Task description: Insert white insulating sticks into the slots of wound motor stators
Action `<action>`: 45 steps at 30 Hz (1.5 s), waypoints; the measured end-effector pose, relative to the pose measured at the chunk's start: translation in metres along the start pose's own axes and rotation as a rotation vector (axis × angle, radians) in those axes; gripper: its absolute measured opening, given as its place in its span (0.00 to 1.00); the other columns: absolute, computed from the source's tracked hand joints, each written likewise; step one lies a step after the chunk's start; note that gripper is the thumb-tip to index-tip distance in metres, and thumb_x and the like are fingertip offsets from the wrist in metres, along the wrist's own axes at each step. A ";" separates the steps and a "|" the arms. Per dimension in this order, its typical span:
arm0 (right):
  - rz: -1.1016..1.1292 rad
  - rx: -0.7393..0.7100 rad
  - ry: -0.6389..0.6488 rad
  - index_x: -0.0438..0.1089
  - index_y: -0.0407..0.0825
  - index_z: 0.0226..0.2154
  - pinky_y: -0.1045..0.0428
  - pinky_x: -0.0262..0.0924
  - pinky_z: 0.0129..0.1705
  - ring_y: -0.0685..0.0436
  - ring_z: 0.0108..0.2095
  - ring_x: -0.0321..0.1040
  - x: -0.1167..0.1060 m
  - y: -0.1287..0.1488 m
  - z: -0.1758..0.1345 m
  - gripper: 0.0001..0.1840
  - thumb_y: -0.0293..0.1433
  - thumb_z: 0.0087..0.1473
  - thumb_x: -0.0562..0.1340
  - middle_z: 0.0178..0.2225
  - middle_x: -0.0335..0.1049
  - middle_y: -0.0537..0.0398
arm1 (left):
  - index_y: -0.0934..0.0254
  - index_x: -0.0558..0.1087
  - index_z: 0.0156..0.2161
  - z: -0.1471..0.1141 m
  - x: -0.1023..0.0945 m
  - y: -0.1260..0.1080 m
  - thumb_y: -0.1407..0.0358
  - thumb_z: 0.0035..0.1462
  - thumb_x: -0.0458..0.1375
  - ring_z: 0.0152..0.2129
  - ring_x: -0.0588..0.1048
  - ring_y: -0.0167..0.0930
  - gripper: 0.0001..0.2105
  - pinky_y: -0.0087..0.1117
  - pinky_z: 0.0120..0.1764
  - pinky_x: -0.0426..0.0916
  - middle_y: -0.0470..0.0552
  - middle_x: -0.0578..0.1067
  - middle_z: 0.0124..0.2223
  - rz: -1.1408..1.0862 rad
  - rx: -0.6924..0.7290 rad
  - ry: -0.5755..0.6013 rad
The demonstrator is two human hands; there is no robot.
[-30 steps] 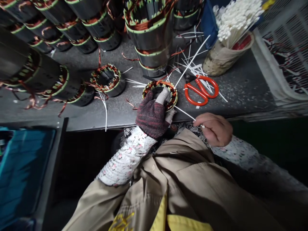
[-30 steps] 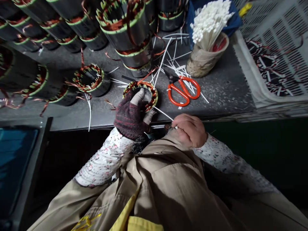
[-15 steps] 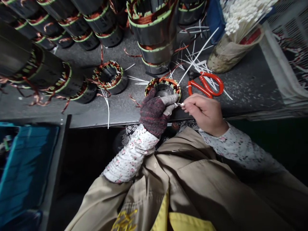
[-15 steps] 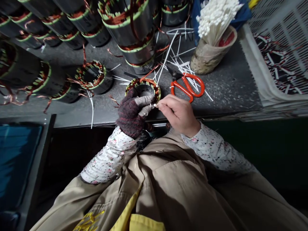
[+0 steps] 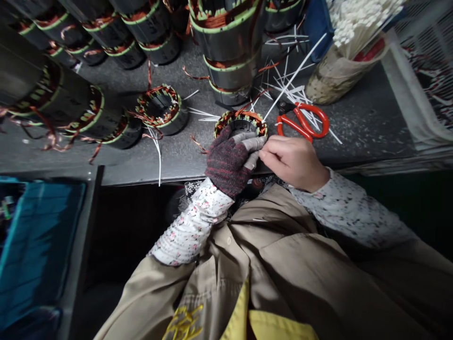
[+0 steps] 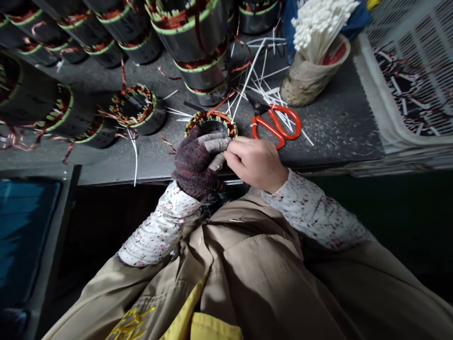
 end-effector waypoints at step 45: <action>-0.381 0.265 -0.748 0.72 0.55 0.32 0.47 0.62 0.35 0.48 0.29 0.64 -0.119 -0.161 0.031 0.10 0.35 0.53 0.74 0.34 0.74 0.55 | 0.61 0.75 0.37 0.023 -0.012 0.008 0.54 0.66 0.55 0.35 0.80 0.38 0.13 0.45 0.50 0.77 0.52 0.81 0.36 0.087 0.499 0.466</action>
Point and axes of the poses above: each hand's wrist, its own z-axis towards the middle knuckle, its own x-axis out of the palm, y = z × x, the point moved 7 cm from there along z, towards the middle knuckle
